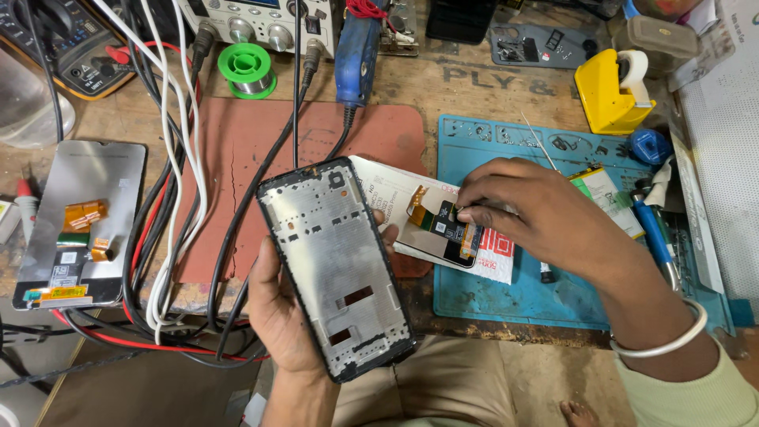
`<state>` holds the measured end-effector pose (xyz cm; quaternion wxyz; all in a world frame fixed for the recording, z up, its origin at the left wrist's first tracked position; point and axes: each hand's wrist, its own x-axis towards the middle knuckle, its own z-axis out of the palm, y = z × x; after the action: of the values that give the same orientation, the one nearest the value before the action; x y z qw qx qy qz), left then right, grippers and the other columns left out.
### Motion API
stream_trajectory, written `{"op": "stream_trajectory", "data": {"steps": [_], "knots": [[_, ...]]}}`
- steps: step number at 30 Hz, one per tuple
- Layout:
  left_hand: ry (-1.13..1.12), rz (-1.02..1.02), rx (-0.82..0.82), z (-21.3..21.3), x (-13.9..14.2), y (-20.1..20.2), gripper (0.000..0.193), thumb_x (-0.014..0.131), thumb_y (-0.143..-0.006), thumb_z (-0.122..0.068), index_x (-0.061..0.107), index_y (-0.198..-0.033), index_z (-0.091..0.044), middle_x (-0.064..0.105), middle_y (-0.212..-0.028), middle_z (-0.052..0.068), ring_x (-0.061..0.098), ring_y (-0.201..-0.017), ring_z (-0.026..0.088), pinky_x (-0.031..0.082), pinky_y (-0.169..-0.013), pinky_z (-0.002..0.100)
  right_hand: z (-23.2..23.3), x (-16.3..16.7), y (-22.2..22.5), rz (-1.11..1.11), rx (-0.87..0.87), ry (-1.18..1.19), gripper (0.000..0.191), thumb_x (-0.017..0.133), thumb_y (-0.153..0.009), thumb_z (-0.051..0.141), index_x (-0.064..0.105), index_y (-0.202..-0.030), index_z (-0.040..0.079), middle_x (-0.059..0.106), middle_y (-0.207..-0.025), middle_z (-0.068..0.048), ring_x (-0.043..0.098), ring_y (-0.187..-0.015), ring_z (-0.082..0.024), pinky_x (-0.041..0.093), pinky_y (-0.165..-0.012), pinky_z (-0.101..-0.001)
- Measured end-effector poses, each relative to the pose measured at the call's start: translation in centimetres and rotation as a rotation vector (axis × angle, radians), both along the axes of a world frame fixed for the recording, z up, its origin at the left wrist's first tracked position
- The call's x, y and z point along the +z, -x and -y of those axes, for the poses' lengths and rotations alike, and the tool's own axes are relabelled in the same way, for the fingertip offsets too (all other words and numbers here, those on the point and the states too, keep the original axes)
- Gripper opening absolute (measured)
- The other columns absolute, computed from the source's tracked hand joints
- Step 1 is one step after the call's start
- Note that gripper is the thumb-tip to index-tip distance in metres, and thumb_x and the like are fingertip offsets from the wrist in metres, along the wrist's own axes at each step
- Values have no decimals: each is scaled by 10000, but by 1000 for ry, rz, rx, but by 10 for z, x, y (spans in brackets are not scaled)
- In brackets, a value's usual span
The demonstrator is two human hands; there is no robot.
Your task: The person applies adhesive to the edges of a smartphone frame, then aligns and presses a display assembly into place. The person then flips the device and connects internal ribbon cables to the motherboard.
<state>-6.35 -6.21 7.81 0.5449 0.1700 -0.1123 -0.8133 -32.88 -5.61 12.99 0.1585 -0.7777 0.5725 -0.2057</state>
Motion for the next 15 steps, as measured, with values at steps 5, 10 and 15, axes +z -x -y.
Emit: {"op": "stream_trajectory", "data": {"steps": [5,10,15], "knots": [[56,4,-1,7,1,9,687,349,-1065,-475,505,-1466,60,659,-1280,271,676,-1104,370,557,-968,512,3,-6,-3,30,-66,-14,195,735,-869,206,730,-990,53,713,-1029,-35,687,-938,-219,560,-793,-352],[39,-111,-44,12,-1,10,689,342,-1061,-476,507,-1461,61,669,-1274,275,688,-1103,375,568,-953,511,5,-8,-5,46,-110,-61,201,741,-874,213,729,-988,47,715,-1031,-49,695,-937,-216,564,-784,-346],[58,-41,-15,15,-5,4,700,368,-1059,-492,500,-1470,59,654,-1281,279,678,-1116,381,563,-968,532,-2,7,4,83,-99,-24,331,687,-915,177,702,-1210,29,739,-1153,-106,705,-1034,-229,547,-867,-350]]}}
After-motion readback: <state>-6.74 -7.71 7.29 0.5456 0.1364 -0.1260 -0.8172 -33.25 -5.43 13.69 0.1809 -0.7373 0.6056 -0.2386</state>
